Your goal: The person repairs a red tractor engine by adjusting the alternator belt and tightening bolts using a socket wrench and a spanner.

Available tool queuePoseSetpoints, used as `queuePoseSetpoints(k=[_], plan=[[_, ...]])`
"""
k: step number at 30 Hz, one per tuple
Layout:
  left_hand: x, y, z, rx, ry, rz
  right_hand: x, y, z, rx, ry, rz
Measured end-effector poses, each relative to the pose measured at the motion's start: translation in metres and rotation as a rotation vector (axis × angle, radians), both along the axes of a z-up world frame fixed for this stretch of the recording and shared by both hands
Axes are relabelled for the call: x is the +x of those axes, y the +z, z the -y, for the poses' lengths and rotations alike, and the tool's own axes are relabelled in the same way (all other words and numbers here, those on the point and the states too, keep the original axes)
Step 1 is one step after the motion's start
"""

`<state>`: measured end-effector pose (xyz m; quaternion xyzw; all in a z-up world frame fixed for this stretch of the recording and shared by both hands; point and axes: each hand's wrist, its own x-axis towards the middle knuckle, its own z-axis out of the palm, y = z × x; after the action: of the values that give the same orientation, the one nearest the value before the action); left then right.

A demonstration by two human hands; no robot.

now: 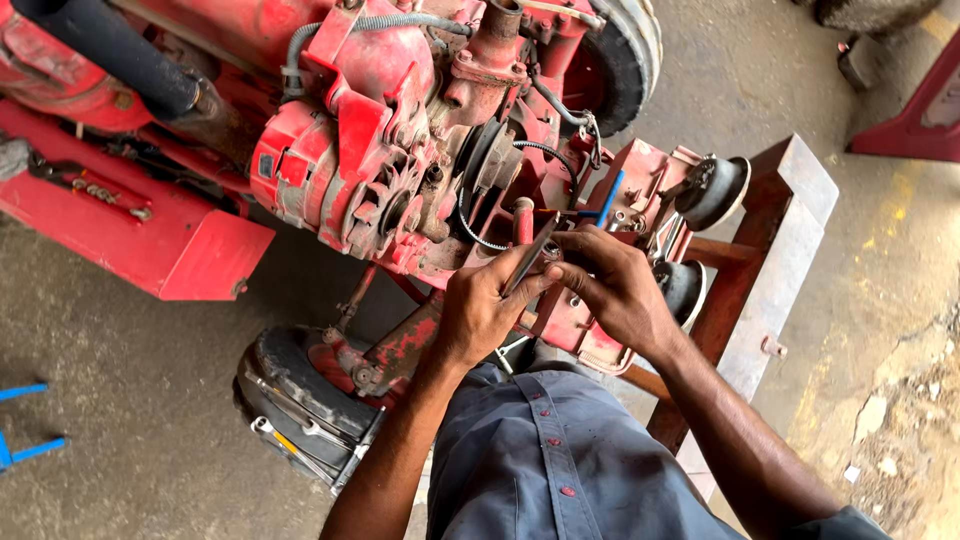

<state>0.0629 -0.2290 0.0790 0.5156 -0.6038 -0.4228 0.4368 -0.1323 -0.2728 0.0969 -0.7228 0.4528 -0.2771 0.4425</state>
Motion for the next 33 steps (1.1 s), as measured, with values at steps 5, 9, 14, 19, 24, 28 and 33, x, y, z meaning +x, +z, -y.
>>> queuePoseSetpoints(k=[5, 9, 14, 19, 24, 28, 33], plan=[[0.006, -0.005, 0.004, 0.016, -0.075, -0.107, -0.001, -0.006, 0.003, 0.06, 0.044, 0.076], [0.003, -0.008, 0.011, 0.157, -0.078, -0.169, -0.004, -0.012, 0.008, 0.278, 0.018, 0.255], [-0.004, -0.011, 0.017, 0.298, -0.047, -0.161, -0.007, -0.027, 0.028, 0.421, -0.061, 0.336], [-0.001, -0.014, 0.02, 0.063, 0.057, -0.059, 0.009, -0.056, 0.053, 0.458, -0.137, 0.483], [0.014, -0.035, 0.029, 0.124, 0.202, -0.013, 0.03, -0.066, 0.084, 0.84, -0.022, 0.761], [0.032, -0.051, 0.036, 0.129, 0.095, -0.246, 0.038, -0.075, 0.105, 0.858, 0.13, 0.741], [0.037, -0.055, 0.04, 0.271, 0.11, -0.387, 0.059, -0.076, 0.108, 0.828, 0.186, 0.801]])
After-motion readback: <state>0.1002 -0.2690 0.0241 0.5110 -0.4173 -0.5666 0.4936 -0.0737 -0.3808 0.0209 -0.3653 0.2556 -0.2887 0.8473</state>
